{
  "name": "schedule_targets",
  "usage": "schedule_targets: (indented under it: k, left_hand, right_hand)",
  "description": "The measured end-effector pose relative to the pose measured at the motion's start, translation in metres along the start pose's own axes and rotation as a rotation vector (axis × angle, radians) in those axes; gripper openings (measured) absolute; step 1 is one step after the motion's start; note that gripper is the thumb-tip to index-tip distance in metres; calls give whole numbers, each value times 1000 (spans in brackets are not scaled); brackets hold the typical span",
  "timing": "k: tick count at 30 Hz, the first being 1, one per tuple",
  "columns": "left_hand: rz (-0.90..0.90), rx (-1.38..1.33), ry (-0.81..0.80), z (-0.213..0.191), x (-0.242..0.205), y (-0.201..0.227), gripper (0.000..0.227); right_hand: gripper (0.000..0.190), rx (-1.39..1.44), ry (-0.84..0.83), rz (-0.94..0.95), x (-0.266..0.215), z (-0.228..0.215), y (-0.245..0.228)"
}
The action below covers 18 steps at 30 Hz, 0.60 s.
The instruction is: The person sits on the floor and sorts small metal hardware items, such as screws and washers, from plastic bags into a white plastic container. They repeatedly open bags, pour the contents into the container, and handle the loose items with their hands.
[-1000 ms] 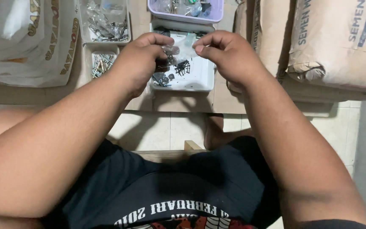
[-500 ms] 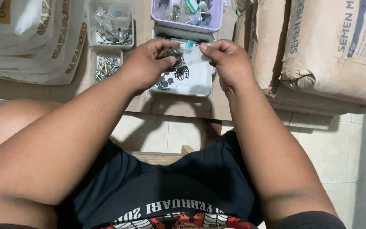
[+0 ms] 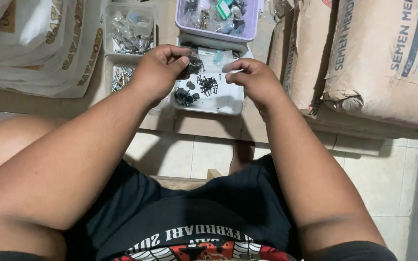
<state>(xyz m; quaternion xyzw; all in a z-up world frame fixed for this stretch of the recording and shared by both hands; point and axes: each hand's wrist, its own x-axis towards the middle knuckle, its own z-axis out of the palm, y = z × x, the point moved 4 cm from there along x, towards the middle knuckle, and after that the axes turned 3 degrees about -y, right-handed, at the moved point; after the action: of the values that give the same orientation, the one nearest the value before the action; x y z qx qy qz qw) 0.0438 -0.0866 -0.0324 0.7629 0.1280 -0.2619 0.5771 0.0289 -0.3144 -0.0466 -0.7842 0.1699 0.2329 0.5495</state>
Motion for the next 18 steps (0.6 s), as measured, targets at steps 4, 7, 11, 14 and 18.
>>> schedule_targets:
  k: [4, 7, 11, 14, 18]
  left_hand:
    - [43, 29, 24, 1, 15, -8, 23]
    - [40, 28, 23, 3, 27, -21, 19]
    - [253, -84, -25, 3, 42, -37, 19]
    - [250, -13, -35, 4, 43, -35, 18]
    - [225, 90, -35, 8, 55, -50, 18]
  right_hand:
    - [5, -154, 35, -92, 7, -3, 7]
    - [5, -242, 76, -234, 25, -9, 24]
    - [23, -111, 50, -172, 45, -7, 51]
    - [26, 62, 12, -64, 50, 2, 59]
    - [21, 130, 10, 10, 59, 8, 68]
